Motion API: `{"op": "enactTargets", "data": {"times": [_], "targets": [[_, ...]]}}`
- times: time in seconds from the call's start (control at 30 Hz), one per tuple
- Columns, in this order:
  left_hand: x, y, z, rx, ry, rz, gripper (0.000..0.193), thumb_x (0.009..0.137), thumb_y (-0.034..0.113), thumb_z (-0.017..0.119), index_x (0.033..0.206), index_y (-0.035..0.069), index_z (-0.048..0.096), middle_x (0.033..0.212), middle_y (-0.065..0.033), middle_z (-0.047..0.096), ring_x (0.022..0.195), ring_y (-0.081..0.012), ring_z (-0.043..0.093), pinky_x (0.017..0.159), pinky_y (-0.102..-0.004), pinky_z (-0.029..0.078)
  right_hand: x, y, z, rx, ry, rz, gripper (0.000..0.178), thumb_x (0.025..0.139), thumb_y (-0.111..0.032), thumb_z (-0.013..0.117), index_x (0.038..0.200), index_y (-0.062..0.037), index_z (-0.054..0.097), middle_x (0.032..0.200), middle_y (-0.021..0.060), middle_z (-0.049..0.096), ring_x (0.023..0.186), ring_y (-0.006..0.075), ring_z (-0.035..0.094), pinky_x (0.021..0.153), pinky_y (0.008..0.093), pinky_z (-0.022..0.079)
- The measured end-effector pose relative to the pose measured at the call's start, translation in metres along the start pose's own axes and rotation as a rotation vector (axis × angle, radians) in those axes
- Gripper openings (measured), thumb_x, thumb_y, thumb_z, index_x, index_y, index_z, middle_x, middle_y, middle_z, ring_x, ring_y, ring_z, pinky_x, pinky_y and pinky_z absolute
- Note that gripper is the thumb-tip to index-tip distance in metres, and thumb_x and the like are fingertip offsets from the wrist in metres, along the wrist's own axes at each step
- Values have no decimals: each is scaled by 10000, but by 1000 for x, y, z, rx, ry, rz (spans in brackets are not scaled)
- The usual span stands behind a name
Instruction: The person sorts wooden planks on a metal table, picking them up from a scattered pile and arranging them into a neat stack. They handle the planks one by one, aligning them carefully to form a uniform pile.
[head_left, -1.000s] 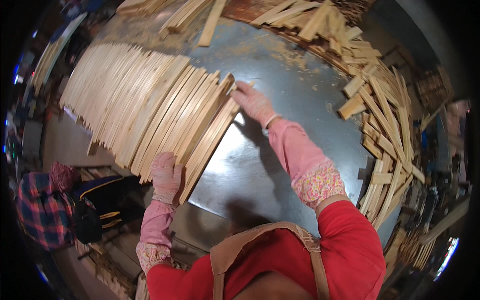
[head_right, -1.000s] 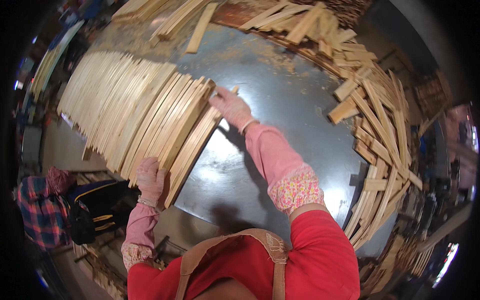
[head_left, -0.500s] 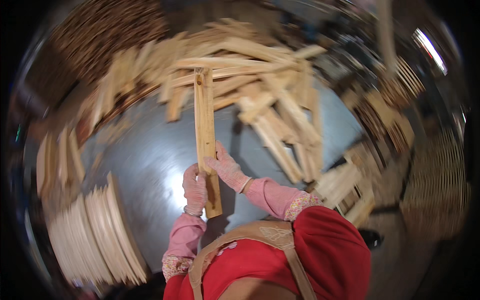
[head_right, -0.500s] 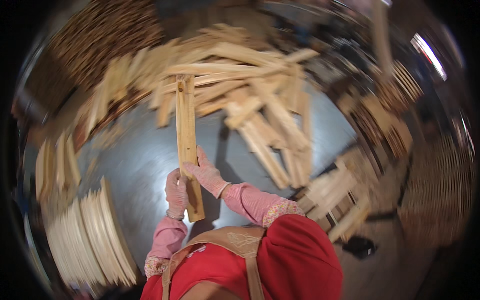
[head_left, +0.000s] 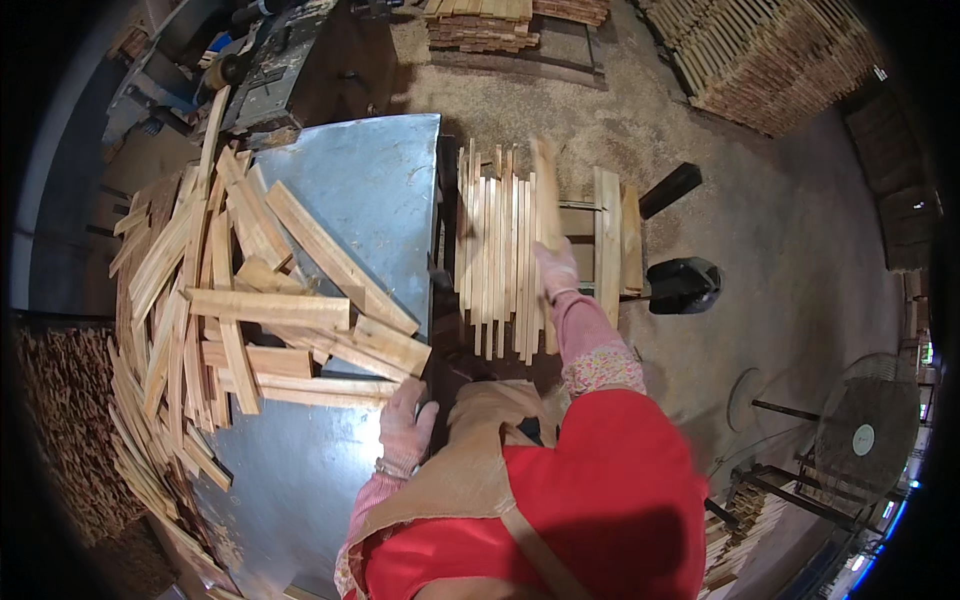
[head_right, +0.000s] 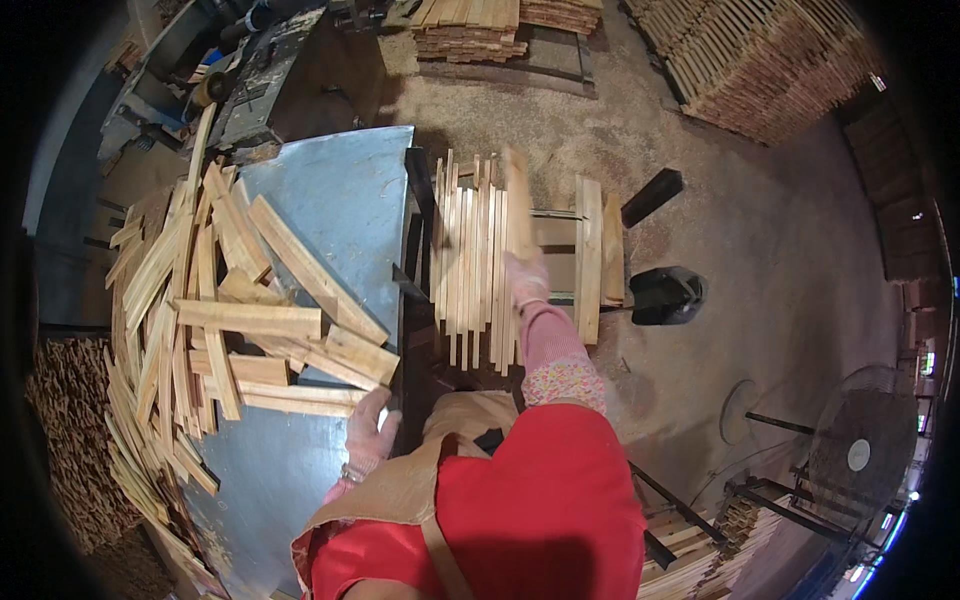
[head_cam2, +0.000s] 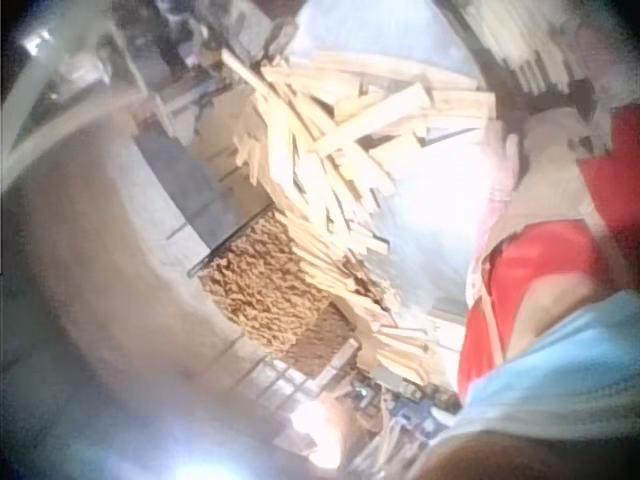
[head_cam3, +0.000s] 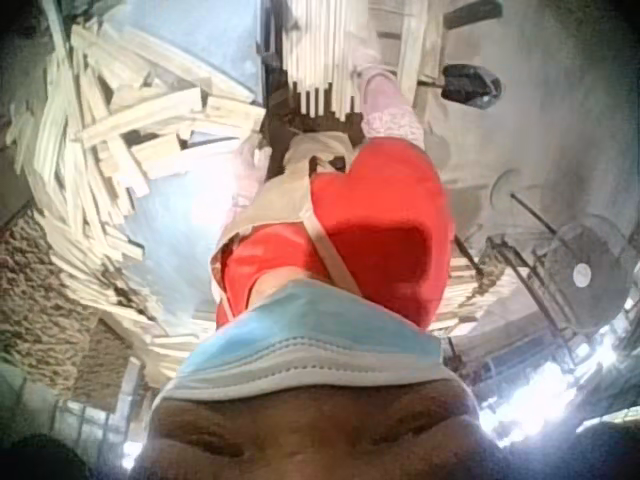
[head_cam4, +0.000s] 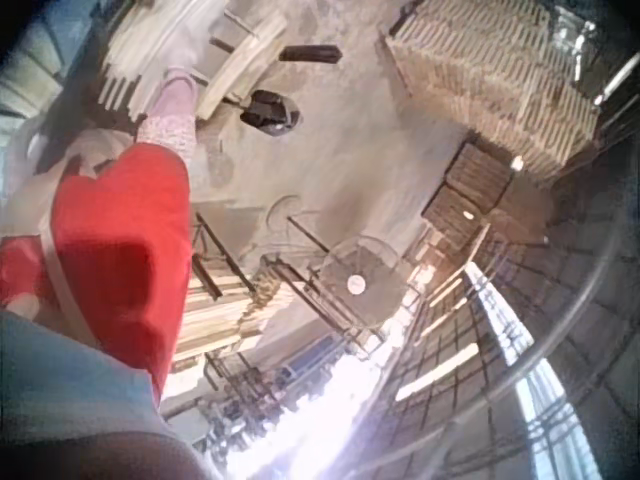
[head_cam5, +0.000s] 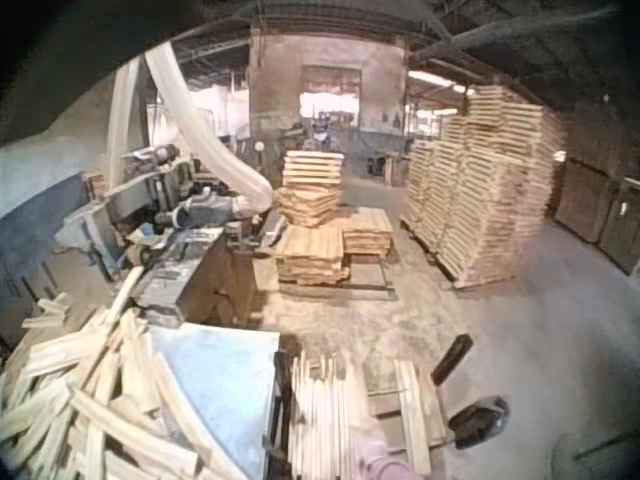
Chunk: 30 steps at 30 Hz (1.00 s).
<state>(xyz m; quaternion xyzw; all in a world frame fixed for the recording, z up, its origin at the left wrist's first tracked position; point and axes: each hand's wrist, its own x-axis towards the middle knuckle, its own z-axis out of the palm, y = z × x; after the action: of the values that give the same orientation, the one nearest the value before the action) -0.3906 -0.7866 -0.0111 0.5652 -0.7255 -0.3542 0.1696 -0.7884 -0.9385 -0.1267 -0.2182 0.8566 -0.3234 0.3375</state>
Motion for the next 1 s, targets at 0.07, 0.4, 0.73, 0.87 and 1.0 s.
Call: {"op": "enactTargets", "data": {"times": [0.07,0.4,0.73,0.87,1.0], "targets": [[-5,-16,10,5,-39,-67,441,901,248,776,1279,31,710,1294,-206,709,1188,-417,668,1033,-486,535,51,72,1,-109,47,22,726,956,-418,698,1541,-43,488,1229,227,698,1124,325,687,964,460,546],[47,-6,-21,30,77,-186,235,886,208,681,1050,43,712,1037,-191,712,897,-413,693,806,-512,563,107,101,45,-125,-386,127,661,1087,-495,395,1337,67,638,1326,282,691,1218,426,657,1060,481,472],[92,-215,-185,830,547,-981,859,949,548,672,1647,140,382,1651,-226,413,1522,-430,394,1260,-504,323,-26,-146,69,341,-471,-738,504,1039,-206,689,1488,3,591,1530,170,589,1444,331,527,1242,419,369],[110,-204,-216,378,421,-1121,894,917,597,694,1629,134,414,1562,-238,523,1423,-399,542,1172,-479,453,-162,-209,141,-365,-856,-1183,817,872,-381,830,1552,-37,534,1531,238,578,1416,419,538,1227,470,394],[108,-140,-197,360,365,-1128,975,827,591,780,1602,108,437,1479,-224,599,1269,-397,664,1070,-474,540,-223,-187,240,-673,-818,-1332,879,883,-407,796,1608,-87,415,1598,253,482,1453,475,459,1204,498,398]]}}
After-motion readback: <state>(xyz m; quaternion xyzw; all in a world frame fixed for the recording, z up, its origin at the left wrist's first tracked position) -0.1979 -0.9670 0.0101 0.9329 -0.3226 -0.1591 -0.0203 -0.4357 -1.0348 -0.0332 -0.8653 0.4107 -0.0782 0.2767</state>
